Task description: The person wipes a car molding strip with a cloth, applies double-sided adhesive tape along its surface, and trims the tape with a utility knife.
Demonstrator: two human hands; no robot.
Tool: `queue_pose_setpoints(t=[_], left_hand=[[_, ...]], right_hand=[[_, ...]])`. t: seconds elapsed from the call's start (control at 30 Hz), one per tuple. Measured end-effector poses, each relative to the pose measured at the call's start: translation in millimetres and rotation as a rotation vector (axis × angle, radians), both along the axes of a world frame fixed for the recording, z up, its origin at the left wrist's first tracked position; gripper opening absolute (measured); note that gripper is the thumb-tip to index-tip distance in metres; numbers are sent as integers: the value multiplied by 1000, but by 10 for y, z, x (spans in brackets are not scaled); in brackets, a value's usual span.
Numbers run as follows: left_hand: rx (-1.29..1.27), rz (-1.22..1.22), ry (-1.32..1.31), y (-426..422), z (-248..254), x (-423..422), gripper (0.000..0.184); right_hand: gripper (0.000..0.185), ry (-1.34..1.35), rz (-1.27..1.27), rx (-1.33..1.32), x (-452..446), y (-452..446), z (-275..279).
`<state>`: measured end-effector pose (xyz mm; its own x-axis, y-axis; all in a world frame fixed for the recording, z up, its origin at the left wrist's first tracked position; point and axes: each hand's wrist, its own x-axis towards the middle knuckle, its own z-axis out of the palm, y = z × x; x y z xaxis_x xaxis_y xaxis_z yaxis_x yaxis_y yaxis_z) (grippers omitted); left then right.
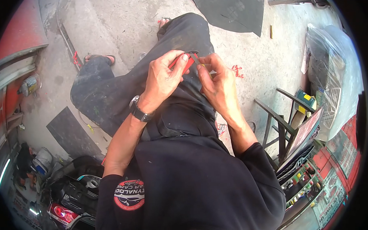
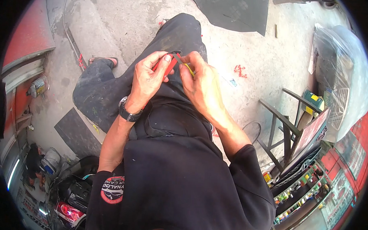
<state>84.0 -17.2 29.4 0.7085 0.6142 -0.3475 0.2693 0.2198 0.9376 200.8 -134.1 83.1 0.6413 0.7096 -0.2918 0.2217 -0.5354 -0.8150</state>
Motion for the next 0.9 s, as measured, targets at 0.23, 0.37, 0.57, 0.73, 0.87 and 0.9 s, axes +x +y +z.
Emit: queue_pose_setpoints(t=[0.23,0.37,0.57,0.73,0.87,0.9], left_hand=[[-2,-3,7,-7,-4,4,26],[1,-12,19,-3,-13,1,27],[-2,-18,23,-1,-25,-2,28],[14,41,-35,-31,-28,20,29],[4,46,-31,-34,-23,25,29],[1,37,-24,-26,-18,20,29]], right_hand=[[14,-1,0,-17,-1,-3,7],[14,-11,14,-16,8,-4,-4],[13,-6,-6,-8,11,-16,-36],[13,-16,2,2,10,-14,-32],[13,-11,4,-6,16,-8,-31],[13,-13,6,-1,16,-7,-35]])
